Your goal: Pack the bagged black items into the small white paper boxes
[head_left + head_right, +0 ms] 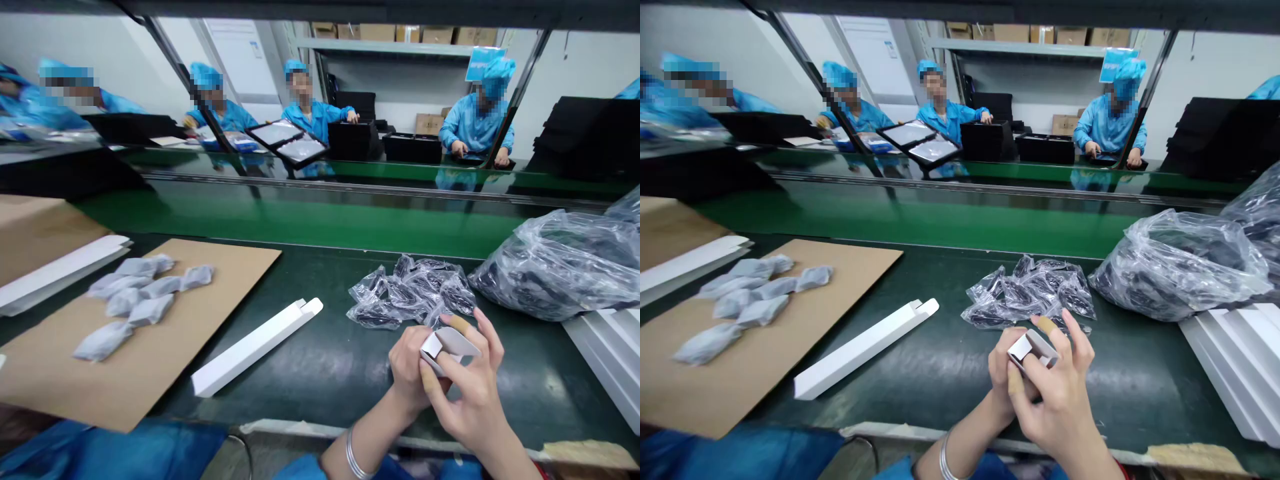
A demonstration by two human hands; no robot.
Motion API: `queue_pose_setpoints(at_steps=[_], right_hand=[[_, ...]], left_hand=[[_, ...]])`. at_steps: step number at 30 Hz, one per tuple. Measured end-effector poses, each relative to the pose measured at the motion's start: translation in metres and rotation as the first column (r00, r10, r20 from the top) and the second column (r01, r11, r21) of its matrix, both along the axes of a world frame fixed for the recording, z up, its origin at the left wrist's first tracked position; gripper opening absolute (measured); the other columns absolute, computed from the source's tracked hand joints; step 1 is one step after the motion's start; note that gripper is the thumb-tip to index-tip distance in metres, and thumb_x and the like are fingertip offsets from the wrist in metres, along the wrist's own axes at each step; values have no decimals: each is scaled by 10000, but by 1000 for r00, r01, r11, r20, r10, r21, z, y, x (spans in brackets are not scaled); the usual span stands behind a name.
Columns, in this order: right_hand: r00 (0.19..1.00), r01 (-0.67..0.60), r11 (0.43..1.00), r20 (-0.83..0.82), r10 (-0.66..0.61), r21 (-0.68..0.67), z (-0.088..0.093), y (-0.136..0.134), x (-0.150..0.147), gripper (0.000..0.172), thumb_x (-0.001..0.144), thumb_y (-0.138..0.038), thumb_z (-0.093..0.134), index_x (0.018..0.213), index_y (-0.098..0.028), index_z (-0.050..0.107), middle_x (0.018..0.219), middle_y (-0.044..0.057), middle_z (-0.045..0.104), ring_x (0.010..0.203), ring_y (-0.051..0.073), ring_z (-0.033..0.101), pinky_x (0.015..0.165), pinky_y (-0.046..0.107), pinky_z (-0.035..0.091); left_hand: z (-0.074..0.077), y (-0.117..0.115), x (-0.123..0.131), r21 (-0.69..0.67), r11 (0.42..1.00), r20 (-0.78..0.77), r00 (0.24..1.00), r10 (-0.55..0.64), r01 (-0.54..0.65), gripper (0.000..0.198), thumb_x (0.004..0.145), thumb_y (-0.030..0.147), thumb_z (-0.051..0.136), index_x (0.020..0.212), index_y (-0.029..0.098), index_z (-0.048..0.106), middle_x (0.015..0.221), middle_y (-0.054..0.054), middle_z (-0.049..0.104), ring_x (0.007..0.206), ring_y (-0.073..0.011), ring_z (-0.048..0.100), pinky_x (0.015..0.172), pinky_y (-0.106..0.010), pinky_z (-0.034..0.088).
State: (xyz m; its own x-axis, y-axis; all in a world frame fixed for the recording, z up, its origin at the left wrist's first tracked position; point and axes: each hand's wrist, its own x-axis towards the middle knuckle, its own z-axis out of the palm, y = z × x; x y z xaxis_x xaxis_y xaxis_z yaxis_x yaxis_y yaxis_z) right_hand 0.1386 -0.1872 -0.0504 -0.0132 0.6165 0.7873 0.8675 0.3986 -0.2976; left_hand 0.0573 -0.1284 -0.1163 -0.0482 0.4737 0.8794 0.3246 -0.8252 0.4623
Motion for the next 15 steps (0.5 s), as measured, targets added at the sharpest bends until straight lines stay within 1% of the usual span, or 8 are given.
queue_pose_setpoints(at_steps=[2, 4, 6, 7, 9, 11, 13, 15], right_hand=[[999, -1, 999, 44, -1, 49, -1, -1, 1, 85, 837, -157, 621, 854, -228, 665, 1221, 85, 578, 1232, 299, 525, 1119, 604, 330], [999, 7, 986, 38, -14, 168, -1, -6, 5, 233, 799, -91, 626, 961, -246, 687, 1273, 86, 541, 1249, 298, 516, 1064, 542, 420], [994, 48, 965, -108, -20, 259, 1, -11, 11, 438, 798, -44, 604, 1154, -290, 676, 1288, 77, 532, 1218, 279, 548, 985, 470, 492], [980, 71, 964, -198, -20, 256, 4, -13, 14, 498, 818, -41, 588, 1230, -312, 652, 1267, 67, 555, 1173, 255, 582, 950, 430, 512], [946, 75, 989, -323, -31, 127, 10, -14, 20, 476, 874, -76, 568, 1271, -329, 641, 1198, 42, 623, 1057, 195, 641, 874, 333, 540], [937, -12, 999, -349, -8, -53, 19, -11, 25, 319, 916, -153, 575, 1149, -320, 716, 1083, 15, 688, 932, 147, 679, 784, 238, 552], [921, -123, 974, -387, 41, -189, 26, -7, 27, 202, 923, -212, 598, 984, -301, 769, 988, 3, 716, 856, 125, 697, 729, 180, 555], [899, -221, 947, -426, 105, -234, 30, -4, 26, 178, 919, -237, 614, 929, -297, 781, 960, 6, 720, 842, 122, 704, 722, 161, 559]], left_hand=[[1, 0, 1, 9, 1000, -20, 999, -27, 27, 275, 890, 303, 552, 1122, 166, 497, 829, -49, 667, 682, -167, 660, 601, -274, 574], [0, 0, 1, -11, 999, -27, 999, -45, 45, 311, 865, 312, 589, 1127, 174, 497, 811, -38, 658, 646, -161, 640, 564, -267, 557], [-2, 2, 2, -40, 998, 21, 999, -46, 47, 395, 823, 284, 639, 1167, 179, 477, 833, -39, 648, 655, -164, 633, 565, -277, 556], [-3, 2, 3, -44, 998, 59, 997, -50, 52, 458, 801, 252, 662, 1203, 186, 453, 862, -43, 643, 681, -169, 639, 582, -286, 564], [-6, 4, 3, -18, 996, 106, 991, -82, 84, 586, 769, 182, 692, 1270, 218, 391, 929, -48, 633, 734, -170, 647, 616, -299, 577], [-7, 5, 2, 18, 993, 84, 989, -120, 119, 637, 762, 147, 711, 1287, 254, 367, 975, -49, 627, 755, -162, 645, 624, -294, 579], [-5, 5, 1, 33, 991, 40, 990, -133, 132, 595, 770, 149, 717, 1257, 261, 394, 982, -51, 628, 744, -153, 640, 609, -281, 574], [-3, 5, 1, 37, 992, 39, 992, -121, 120, 534, 789, 157, 705, 1228, 252, 416, 961, -49, 633, 723, -150, 637, 592, -274, 572]])
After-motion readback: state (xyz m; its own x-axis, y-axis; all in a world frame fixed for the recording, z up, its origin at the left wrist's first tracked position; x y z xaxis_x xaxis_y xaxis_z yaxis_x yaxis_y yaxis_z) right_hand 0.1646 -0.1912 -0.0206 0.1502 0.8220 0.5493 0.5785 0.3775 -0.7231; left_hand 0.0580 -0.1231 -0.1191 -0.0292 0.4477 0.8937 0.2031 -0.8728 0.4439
